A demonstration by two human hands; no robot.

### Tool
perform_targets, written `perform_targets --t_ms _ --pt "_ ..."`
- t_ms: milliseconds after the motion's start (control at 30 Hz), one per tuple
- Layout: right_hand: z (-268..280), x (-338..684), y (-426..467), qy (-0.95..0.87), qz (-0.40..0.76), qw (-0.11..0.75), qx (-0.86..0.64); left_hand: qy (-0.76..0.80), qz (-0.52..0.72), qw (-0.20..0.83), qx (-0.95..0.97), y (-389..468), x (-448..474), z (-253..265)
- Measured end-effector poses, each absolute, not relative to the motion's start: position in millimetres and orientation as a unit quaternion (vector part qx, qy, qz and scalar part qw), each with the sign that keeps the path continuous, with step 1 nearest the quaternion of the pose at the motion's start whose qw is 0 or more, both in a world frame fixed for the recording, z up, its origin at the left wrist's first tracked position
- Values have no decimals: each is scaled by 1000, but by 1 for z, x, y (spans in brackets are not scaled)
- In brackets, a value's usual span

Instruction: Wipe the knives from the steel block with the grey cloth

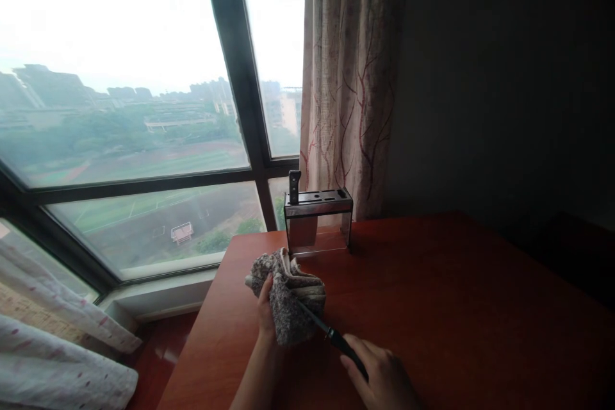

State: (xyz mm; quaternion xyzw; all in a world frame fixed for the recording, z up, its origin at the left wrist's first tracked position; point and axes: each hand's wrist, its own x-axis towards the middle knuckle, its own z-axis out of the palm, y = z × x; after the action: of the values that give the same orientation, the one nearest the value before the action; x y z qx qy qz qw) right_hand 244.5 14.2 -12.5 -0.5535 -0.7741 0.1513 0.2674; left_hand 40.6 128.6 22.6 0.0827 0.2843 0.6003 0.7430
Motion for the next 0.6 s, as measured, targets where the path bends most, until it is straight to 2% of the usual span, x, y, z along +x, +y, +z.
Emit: perform_targets --t_ms 233,433,600 --pt "23 219 29 -739 177 269 -592 343 483 797 115 108 75 29" --pt "31 214 35 -737 166 258 -602 386 568 693 221 108 75 26" --pt "14 219 34 -765 53 252 -590 424 602 615 283 116 67 22"
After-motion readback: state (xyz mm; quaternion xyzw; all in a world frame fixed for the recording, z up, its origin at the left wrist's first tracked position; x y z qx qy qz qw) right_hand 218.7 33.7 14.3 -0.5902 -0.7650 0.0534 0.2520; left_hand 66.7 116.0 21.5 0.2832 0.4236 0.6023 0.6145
